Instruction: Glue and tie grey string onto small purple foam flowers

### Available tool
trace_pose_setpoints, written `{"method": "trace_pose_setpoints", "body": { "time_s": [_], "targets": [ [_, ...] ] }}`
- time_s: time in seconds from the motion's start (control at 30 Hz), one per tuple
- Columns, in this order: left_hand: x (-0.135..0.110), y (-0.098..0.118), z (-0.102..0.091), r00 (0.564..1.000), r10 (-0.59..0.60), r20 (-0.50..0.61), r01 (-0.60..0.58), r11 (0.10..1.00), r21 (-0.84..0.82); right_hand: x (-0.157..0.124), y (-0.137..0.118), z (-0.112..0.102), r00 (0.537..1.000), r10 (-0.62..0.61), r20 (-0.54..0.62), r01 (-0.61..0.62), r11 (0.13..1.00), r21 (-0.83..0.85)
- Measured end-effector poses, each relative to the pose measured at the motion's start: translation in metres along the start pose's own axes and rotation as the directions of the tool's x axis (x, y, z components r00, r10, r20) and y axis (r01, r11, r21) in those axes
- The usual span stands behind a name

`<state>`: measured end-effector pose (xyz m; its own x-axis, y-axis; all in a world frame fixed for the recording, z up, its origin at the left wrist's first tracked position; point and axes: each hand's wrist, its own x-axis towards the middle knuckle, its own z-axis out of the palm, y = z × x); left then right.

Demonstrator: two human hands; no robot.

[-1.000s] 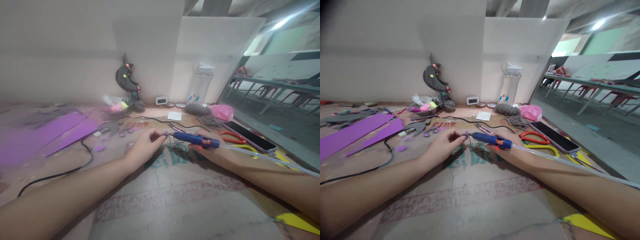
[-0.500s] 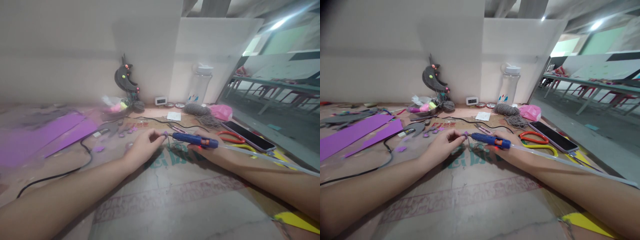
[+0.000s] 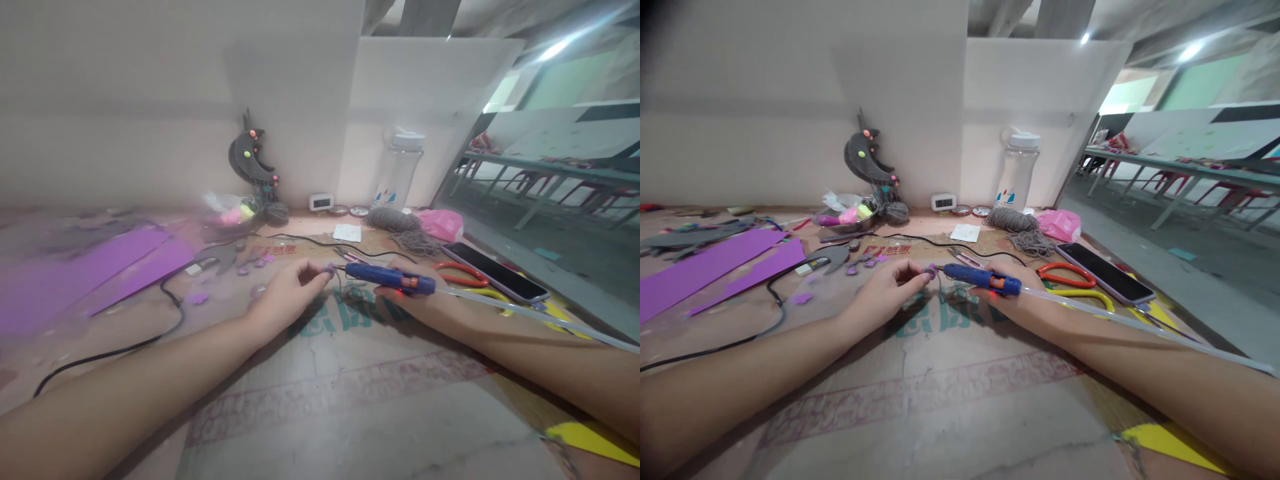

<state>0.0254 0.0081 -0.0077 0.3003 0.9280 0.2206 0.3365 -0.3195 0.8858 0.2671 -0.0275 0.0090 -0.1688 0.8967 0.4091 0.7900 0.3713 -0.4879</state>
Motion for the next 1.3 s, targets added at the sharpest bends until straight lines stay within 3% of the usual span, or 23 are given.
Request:
{"method": "trace_pose_setpoints", "body": {
  "time_s": [1.17,1.3],
  "targets": [
    [0.0016,-0.0020,-0.0002,0.999,-0.006,-0.033,0.006,1.000,0.010,0.0017,0.0057,0.0014,0.999,-0.038,0.020,0.037,0.999,0.040],
    [0.0035,-0.0045,-0.0004,0.998,-0.027,-0.062,0.027,1.000,-0.007,0.0019,0.0049,-0.0036,0.994,-0.078,0.080,0.072,0.994,0.080]
  ]
}}
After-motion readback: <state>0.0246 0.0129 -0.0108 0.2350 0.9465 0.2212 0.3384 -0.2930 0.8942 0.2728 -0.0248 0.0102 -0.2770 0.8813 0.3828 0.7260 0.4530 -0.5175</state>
